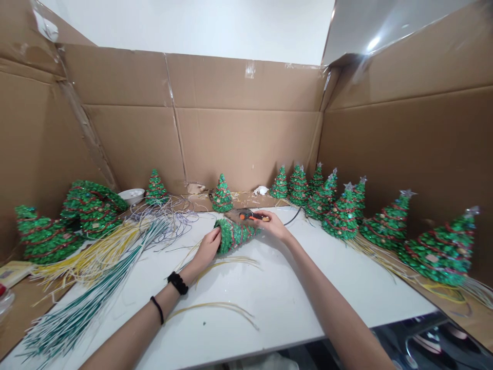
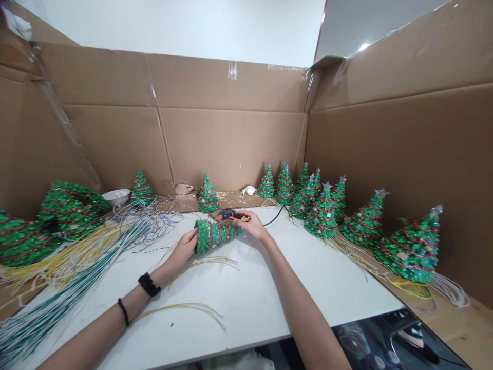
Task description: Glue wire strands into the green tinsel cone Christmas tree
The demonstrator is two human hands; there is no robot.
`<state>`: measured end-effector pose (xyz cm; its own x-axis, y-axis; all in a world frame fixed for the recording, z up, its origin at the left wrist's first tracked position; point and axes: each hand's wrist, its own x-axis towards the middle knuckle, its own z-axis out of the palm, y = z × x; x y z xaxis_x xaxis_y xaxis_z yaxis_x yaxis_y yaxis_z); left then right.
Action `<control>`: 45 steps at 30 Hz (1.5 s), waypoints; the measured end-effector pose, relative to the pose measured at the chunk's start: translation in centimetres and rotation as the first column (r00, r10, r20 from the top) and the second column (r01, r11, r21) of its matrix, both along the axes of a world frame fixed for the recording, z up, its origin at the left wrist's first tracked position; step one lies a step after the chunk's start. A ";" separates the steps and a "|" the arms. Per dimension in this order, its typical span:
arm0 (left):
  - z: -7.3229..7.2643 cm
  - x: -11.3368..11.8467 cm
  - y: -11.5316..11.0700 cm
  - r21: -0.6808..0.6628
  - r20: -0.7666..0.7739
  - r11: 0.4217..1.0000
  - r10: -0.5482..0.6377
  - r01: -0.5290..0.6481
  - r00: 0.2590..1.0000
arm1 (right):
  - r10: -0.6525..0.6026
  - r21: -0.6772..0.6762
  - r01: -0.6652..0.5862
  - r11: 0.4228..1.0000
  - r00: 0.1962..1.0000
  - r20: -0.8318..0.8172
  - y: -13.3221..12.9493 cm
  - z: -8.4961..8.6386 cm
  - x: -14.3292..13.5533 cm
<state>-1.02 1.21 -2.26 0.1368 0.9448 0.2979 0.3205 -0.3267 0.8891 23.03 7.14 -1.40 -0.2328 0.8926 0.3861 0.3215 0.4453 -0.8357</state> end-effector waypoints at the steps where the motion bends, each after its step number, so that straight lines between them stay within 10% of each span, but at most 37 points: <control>1: 0.0 0.0 0.0 0.000 -0.001 1.000 0.001 -0.001 1.000 | -0.057 0.033 0.057 0.998 0.998 0.013 0.1 0.0 0.2; 8: 0.1 0.0 -0.1 0.000 -0.005 1.000 0.003 -0.003 1.000 | -0.650 0.277 0.588 0.760 0.677 0.345 -0.3 0.1 1.0; 17: 0.3 0.2 -0.2 -0.016 0.006 1.000 -0.007 0.007 1.000 | -0.680 0.134 0.747 0.651 0.495 0.542 -0.3 -1.2 1.6; 34: -0.1 0.0 0.0 0.009 0.012 1.000 -0.009 0.008 1.000 | -0.740 0.304 0.676 0.671 0.580 0.342 0.3 -1.9 0.7; 40: -0.1 0.0 0.0 -0.008 0.059 0.999 -0.044 0.045 0.997 | -0.432 0.394 0.360 0.846 0.895 0.109 -2.3 1.1 -3.4; 45: -0.3 0.0 0.0 -0.021 0.077 0.999 -0.032 0.034 0.997 | -0.114 0.367 0.105 0.924 0.994 0.003 -4.1 1.7 -5.9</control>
<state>-0.98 1.25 -2.55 0.1457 0.9467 0.2873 0.2405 -0.3156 0.9179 17.10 3.08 0.33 -0.1549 0.7109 0.6860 0.4032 0.6794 -0.6131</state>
